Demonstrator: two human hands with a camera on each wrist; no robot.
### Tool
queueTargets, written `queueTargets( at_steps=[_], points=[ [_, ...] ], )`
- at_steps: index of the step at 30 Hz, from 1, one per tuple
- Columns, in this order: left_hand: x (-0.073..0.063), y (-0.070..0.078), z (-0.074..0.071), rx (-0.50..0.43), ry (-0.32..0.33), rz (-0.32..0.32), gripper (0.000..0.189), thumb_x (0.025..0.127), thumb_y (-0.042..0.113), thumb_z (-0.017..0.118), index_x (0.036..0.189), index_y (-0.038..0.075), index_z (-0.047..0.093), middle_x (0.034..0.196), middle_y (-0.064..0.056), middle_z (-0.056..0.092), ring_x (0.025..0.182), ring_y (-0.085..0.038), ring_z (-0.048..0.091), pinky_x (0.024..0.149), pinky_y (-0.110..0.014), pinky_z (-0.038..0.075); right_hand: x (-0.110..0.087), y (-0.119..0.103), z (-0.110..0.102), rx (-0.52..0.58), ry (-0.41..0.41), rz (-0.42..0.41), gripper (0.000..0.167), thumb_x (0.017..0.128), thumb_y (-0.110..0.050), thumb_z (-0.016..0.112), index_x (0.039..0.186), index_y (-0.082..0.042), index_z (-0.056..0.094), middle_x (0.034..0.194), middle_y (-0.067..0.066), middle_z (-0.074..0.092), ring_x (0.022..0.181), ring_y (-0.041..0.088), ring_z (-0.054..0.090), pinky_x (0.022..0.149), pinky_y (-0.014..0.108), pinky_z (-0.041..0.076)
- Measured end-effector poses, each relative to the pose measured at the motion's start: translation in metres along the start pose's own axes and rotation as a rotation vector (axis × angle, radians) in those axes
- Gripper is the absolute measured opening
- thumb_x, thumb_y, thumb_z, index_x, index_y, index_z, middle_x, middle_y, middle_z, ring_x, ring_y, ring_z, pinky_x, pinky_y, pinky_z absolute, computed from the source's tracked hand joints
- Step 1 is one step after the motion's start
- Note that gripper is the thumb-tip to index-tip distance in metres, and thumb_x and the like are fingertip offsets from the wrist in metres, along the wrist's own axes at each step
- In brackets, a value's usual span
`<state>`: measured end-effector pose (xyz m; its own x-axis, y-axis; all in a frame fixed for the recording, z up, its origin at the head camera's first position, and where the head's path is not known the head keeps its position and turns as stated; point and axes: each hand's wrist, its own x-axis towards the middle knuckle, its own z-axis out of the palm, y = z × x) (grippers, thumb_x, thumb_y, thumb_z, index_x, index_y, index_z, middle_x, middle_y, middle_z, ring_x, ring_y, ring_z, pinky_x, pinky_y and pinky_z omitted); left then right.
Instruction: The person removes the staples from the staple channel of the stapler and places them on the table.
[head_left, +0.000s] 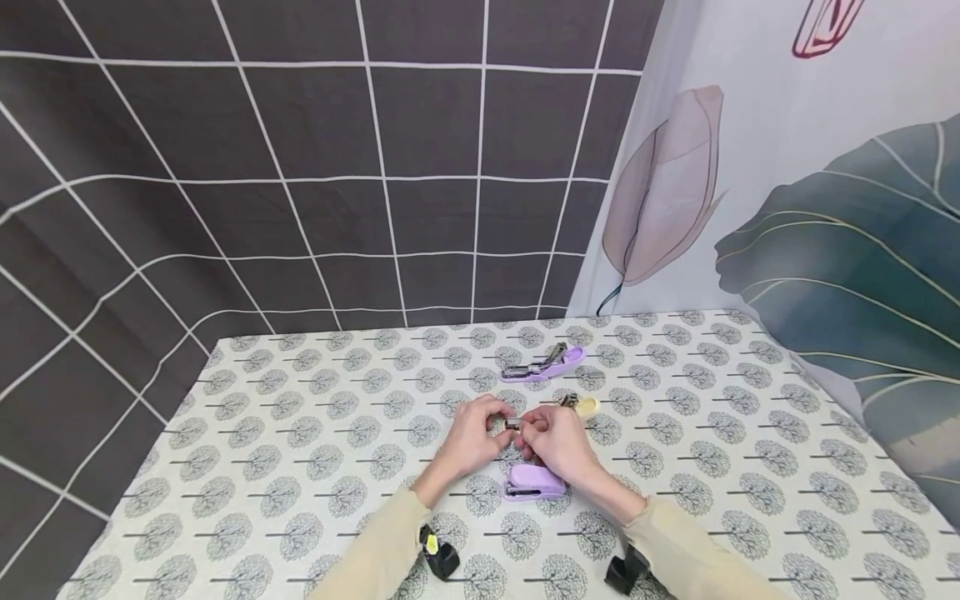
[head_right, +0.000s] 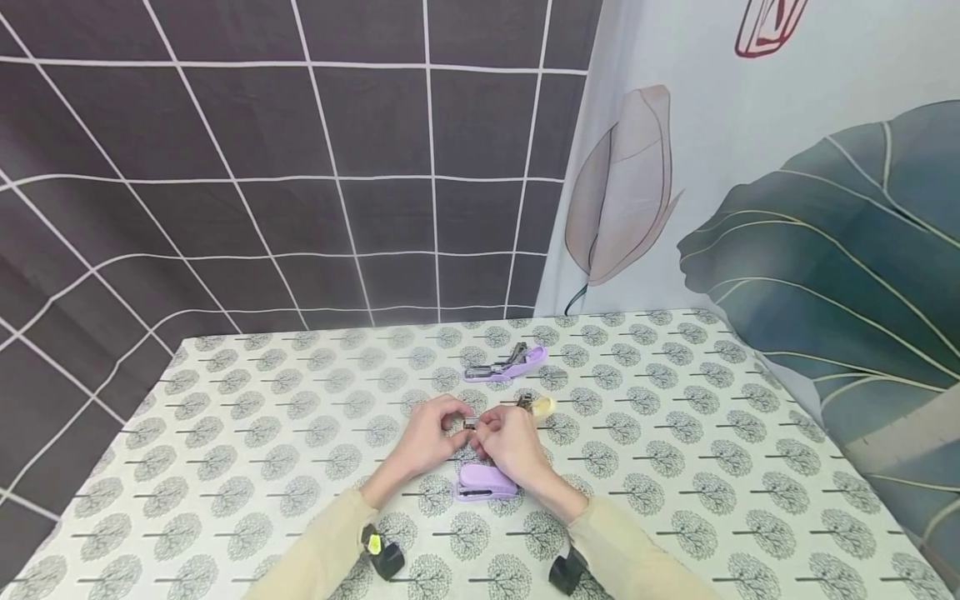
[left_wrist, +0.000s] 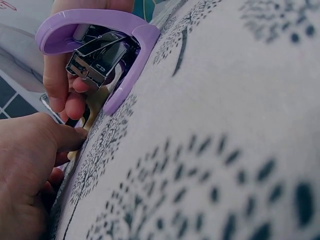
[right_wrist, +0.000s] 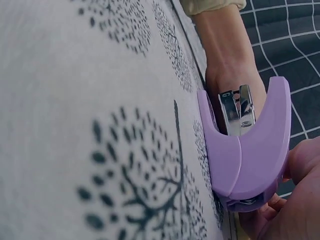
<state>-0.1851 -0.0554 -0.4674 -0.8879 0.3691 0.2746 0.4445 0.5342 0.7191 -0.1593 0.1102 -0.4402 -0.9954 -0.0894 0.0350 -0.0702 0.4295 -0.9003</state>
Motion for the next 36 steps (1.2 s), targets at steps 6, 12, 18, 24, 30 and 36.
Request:
queueTargets(
  at_steps=[6,12,18,24,30,36],
  points=[
    [-0.0003,0.0007,-0.0004,0.005,-0.01,-0.015,0.025,0.078,0.005,0.08,0.102,0.012,0.073,0.081,0.008,0.059,0.07,-0.009,0.048,0.08,-0.036,0.038,0.0,0.0001,0.0028,0.045,0.024,0.039,0.006,0.088,0.007,0.065,0.094,0.008,0.066,0.067,0.005,0.067,0.053,0.018,0.062,0.044,0.024,0.047],
    [-0.0005,0.0019,-0.001,-0.004,-0.009,-0.013,0.025,0.078,0.005,0.08,0.101,0.011,0.073,0.081,0.007,0.059,0.069,-0.01,0.048,0.078,-0.036,0.038,0.0014,0.0007,0.0051,0.051,0.03,0.045,0.006,0.089,0.006,0.064,0.095,0.008,0.064,0.068,0.007,0.066,0.051,0.017,0.061,0.043,0.028,0.049],
    [-0.0002,0.0012,-0.0006,-0.005,-0.011,-0.003,0.024,0.078,0.004,0.08,0.1,0.012,0.073,0.082,0.008,0.06,0.07,-0.009,0.049,0.078,-0.034,0.039,0.003,-0.0011,0.0064,-0.013,0.044,0.015,0.006,0.088,0.006,0.065,0.094,0.007,0.063,0.067,0.006,0.065,0.047,0.015,0.059,0.041,0.029,0.049],
    [0.0004,-0.0001,-0.0002,-0.004,-0.003,0.003,0.023,0.078,0.005,0.081,0.099,0.012,0.074,0.081,0.007,0.059,0.069,-0.009,0.048,0.072,-0.031,0.04,0.0035,-0.0015,0.0057,-0.025,0.04,-0.042,0.016,0.087,0.01,0.063,0.102,0.008,0.061,0.066,0.005,0.066,0.043,0.015,0.057,0.039,0.029,0.048],
    [0.0001,0.0,-0.0004,-0.006,0.001,0.012,0.024,0.078,0.004,0.081,0.099,0.01,0.073,0.082,0.007,0.06,0.069,-0.008,0.047,0.07,-0.029,0.041,0.0043,0.0014,0.0056,-0.039,0.025,-0.105,0.01,0.089,0.01,0.063,0.098,0.007,0.066,0.064,0.004,0.066,0.042,0.013,0.056,0.039,0.027,0.047],
    [-0.0032,0.0009,0.0004,-0.021,-0.004,-0.016,0.023,0.079,0.009,0.082,0.101,0.011,0.073,0.083,0.007,0.06,0.07,-0.008,0.047,0.072,-0.03,0.041,0.0015,0.0036,0.0062,-0.032,0.027,-0.105,0.01,0.09,0.009,0.062,0.098,0.006,0.066,0.065,0.005,0.066,0.041,0.014,0.055,0.038,0.028,0.046]
  ],
)
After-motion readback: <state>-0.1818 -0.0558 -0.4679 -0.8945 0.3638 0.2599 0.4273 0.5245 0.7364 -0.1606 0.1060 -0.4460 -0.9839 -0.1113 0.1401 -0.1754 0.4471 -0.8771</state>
